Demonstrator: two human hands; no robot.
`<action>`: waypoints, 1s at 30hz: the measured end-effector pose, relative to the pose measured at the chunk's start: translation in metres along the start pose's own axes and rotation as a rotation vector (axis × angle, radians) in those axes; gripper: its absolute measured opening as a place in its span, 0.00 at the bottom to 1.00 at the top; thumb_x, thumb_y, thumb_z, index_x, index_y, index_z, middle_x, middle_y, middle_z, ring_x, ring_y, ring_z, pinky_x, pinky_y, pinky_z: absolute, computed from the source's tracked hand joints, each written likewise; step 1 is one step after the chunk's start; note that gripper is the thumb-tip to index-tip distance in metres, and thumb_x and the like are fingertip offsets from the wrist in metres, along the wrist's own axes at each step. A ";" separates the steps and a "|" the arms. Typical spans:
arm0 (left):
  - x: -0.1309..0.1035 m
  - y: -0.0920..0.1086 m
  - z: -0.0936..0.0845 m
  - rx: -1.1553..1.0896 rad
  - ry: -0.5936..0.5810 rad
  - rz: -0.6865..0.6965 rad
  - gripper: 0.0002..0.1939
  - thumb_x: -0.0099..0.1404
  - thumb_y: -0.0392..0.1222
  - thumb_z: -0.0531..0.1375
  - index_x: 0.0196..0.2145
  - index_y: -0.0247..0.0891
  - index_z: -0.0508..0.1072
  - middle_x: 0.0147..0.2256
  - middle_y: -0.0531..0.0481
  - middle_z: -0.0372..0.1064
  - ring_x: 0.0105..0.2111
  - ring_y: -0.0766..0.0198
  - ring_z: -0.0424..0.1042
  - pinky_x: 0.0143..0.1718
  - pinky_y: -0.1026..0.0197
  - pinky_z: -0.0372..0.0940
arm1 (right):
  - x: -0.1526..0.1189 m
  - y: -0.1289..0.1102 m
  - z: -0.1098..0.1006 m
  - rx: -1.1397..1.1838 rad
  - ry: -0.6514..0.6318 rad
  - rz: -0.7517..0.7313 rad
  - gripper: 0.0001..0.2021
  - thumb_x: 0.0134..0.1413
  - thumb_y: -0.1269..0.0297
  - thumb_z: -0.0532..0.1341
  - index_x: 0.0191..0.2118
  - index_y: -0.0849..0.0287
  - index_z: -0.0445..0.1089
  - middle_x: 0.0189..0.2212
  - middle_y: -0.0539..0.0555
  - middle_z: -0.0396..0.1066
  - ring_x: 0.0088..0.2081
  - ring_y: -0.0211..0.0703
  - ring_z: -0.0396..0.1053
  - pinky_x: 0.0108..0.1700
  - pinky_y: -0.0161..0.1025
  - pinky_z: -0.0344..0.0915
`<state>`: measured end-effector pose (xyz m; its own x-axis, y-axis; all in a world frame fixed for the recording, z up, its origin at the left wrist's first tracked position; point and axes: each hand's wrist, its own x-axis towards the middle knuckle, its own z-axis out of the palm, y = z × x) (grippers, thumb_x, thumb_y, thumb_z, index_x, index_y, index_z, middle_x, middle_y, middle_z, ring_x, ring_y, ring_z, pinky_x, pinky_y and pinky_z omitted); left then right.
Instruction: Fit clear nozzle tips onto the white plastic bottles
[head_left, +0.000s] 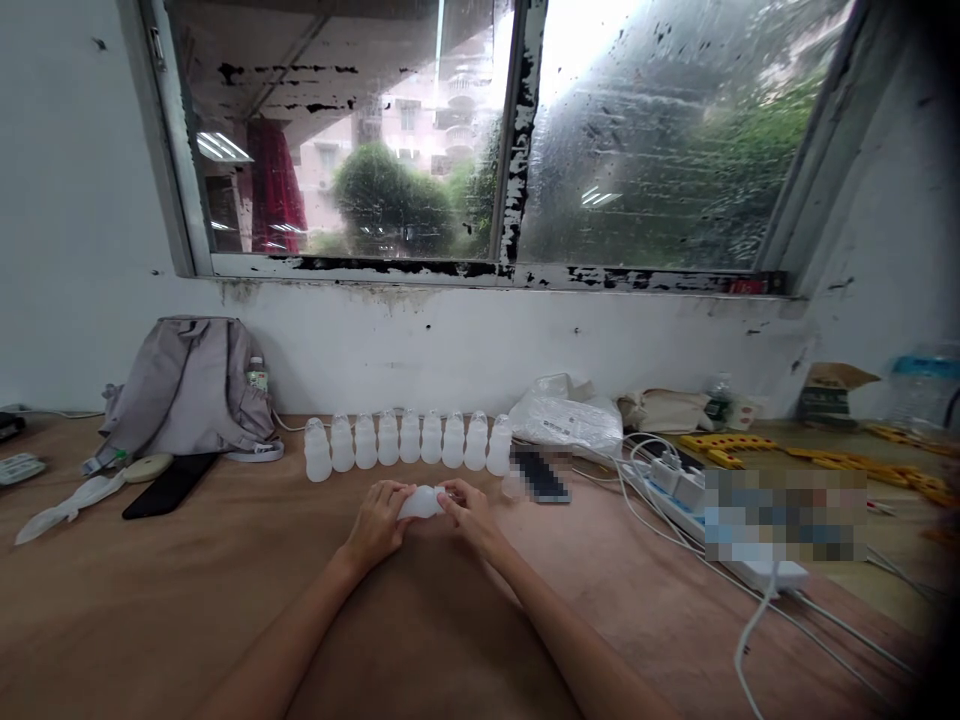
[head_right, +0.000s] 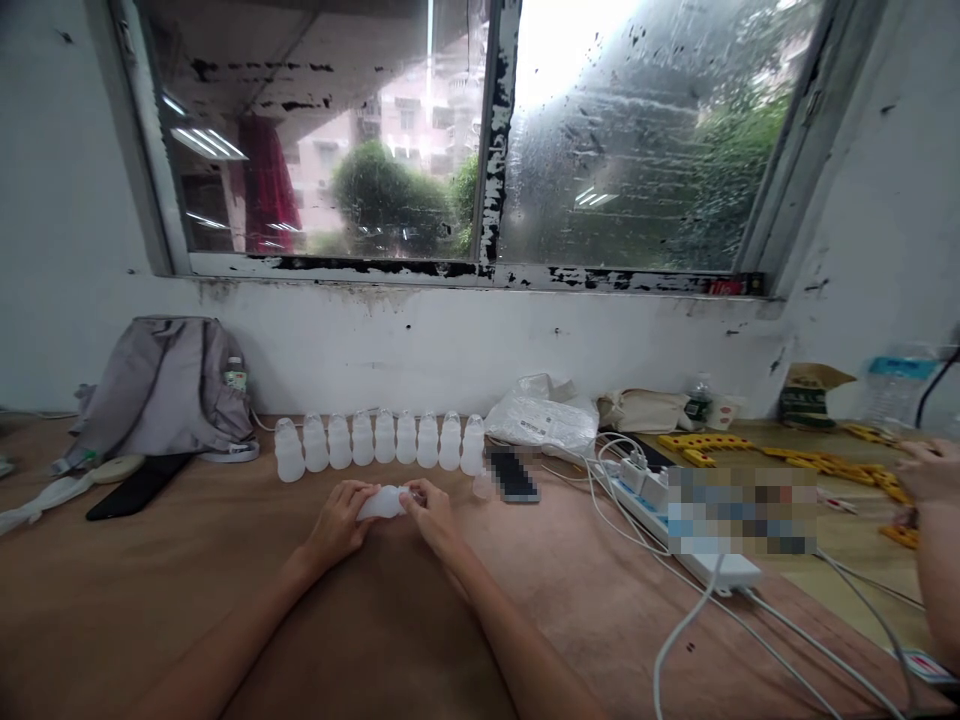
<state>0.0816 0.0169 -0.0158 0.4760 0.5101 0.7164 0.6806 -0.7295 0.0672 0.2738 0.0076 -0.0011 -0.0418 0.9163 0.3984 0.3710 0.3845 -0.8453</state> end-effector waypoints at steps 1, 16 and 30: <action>0.000 0.000 0.000 0.009 0.004 0.010 0.18 0.61 0.44 0.52 0.48 0.37 0.62 0.40 0.43 0.62 0.41 0.56 0.61 0.42 0.52 0.60 | 0.000 0.001 -0.001 -0.001 0.002 -0.009 0.15 0.46 0.55 0.57 0.35 0.60 0.70 0.22 0.51 0.69 0.23 0.38 0.64 0.23 0.33 0.60; 0.003 -0.002 -0.009 -0.128 -0.083 -0.095 0.22 0.61 0.47 0.51 0.53 0.42 0.56 0.46 0.45 0.64 0.45 0.56 0.64 0.46 0.52 0.60 | 0.025 0.047 -0.064 -0.367 0.556 0.124 0.15 0.47 0.62 0.51 0.37 0.63 0.67 0.22 0.53 0.66 0.26 0.44 0.64 0.32 0.38 0.59; 0.004 -0.001 -0.010 -0.242 -0.229 -0.136 0.19 0.64 0.44 0.47 0.53 0.43 0.58 0.46 0.47 0.63 0.46 0.59 0.62 0.48 0.53 0.58 | 0.027 0.054 -0.073 -0.038 0.402 0.233 0.20 0.40 0.50 0.58 0.37 0.61 0.65 0.22 0.51 0.67 0.22 0.42 0.66 0.22 0.36 0.60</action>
<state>0.0773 0.0148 -0.0056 0.5213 0.6788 0.5172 0.6081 -0.7207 0.3330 0.3605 0.0451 -0.0097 0.4073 0.8585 0.3117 0.3615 0.1619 -0.9182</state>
